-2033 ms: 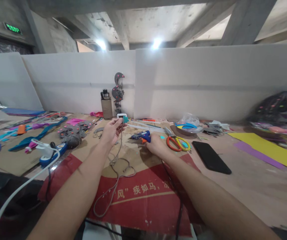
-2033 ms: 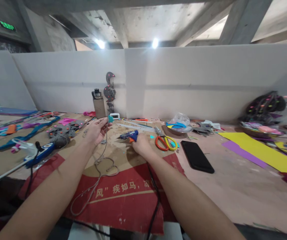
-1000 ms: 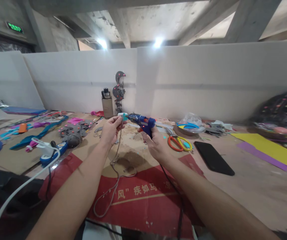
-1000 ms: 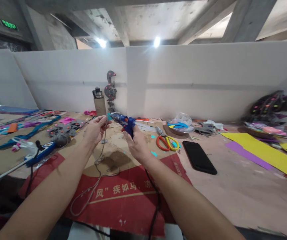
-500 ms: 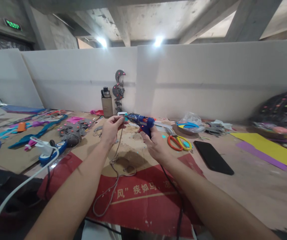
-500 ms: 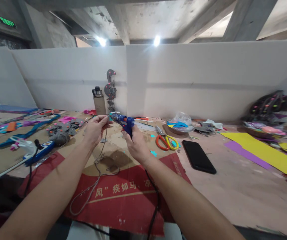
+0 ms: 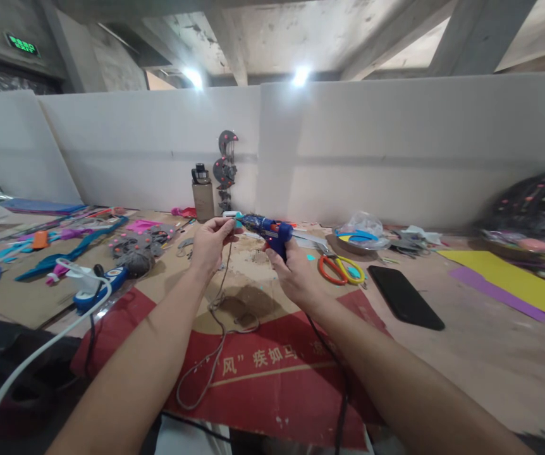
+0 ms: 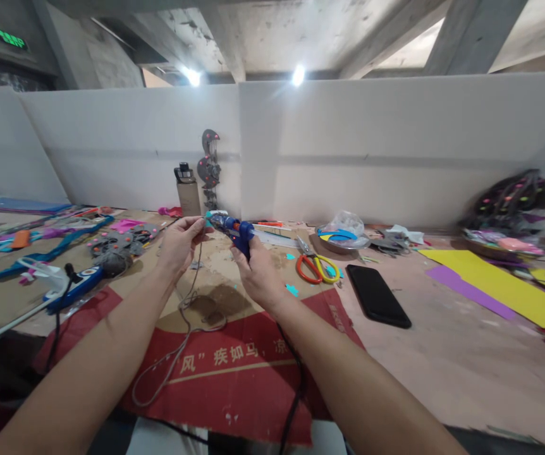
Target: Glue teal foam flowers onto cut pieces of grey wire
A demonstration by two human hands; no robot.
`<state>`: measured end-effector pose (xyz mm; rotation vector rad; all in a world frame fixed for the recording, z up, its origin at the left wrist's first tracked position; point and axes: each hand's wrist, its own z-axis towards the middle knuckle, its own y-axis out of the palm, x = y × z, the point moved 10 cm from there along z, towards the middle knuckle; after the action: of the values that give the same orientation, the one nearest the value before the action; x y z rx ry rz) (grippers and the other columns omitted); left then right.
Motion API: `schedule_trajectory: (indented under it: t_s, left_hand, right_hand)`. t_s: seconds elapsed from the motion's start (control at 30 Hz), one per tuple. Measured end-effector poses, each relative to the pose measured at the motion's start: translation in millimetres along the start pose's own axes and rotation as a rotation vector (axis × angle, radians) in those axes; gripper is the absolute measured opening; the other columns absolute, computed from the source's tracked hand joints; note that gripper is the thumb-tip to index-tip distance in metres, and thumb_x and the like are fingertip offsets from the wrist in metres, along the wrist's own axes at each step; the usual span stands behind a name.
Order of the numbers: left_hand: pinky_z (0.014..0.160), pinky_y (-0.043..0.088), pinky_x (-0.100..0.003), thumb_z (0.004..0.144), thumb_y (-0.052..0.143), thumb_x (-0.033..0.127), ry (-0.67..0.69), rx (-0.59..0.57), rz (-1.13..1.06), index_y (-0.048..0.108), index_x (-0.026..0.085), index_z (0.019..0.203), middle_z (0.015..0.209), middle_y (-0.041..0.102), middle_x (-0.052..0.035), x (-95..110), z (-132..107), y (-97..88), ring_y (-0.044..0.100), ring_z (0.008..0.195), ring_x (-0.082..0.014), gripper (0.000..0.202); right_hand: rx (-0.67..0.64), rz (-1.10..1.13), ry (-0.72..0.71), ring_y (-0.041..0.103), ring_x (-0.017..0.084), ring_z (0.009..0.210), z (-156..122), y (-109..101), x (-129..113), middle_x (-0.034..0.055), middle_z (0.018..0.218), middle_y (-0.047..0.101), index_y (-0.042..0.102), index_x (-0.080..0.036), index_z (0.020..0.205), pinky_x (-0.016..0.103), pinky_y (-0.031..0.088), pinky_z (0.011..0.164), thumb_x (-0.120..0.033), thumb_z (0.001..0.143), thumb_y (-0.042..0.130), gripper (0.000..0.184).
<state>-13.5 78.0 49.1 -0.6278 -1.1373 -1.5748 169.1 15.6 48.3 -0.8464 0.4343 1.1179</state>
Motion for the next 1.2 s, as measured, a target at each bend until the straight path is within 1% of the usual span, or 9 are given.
schedule_trajectory:
  t_s: [0.27, 0.43, 0.73, 1.2]
  left_hand:
    - [0.052, 0.049, -0.019, 0.062, 0.077, 0.028, -0.005, 0.009, -0.026, 0.065, 0.013, 0.078, 0.068, 0.066, -0.002, -1.3, 1.6, -1.7, 0.066, 0.061, -0.0124, 0.025]
    - [0.052, 0.049, -0.02, 0.062, 0.078, 0.029, -0.008, 0.006, -0.019, 0.065, 0.014, 0.077, 0.068, 0.066, -0.0022, -0.9, 1.3, -0.8, 0.066, 0.061, -0.0127, 0.025]
    - [0.052, 0.049, -0.02, 0.063, 0.078, 0.03, -0.016, -0.012, -0.018, 0.065, 0.013, 0.078, 0.069, 0.067, -0.0027, -1.5, 0.4, 0.9, 0.066, 0.061, -0.0128, 0.026]
    - [0.051, 0.049, -0.02, 0.063, 0.077, 0.029, -0.021, -0.021, -0.02, 0.065, 0.013, 0.076, 0.069, 0.067, -0.0024, -2.7, 0.1, 1.6, 0.067, 0.062, -0.0133, 0.024]
  right_hand:
    - [0.002, 0.002, 0.015, 0.056, 0.023, 0.08, -0.6, -0.5, 1.4, 0.0091, 0.088, 0.061, 0.053, -0.017, 0.106, 0.036, 0.044, 0.07, -0.035, 0.086, 0.044, 0.028]
    - [-0.006, 0.007, 0.008, 0.056, 0.023, 0.082, -0.6, 0.1, 2.6, 0.0082, 0.085, 0.061, 0.053, -0.018, 0.105, 0.035, 0.044, 0.07, -0.038, 0.087, 0.044, 0.028]
    - [0.002, 0.003, 0.014, 0.055, 0.022, 0.08, -0.2, -1.9, 0.8, 0.0077, 0.085, 0.06, 0.052, -0.018, 0.104, 0.035, 0.044, 0.071, -0.034, 0.087, 0.044, 0.025]
    - [0.021, 0.026, -0.004, 0.055, 0.022, 0.081, 0.5, -3.2, 2.8, 0.0079, 0.086, 0.06, 0.052, -0.018, 0.105, 0.034, 0.043, 0.069, -0.036, 0.087, 0.044, 0.026]
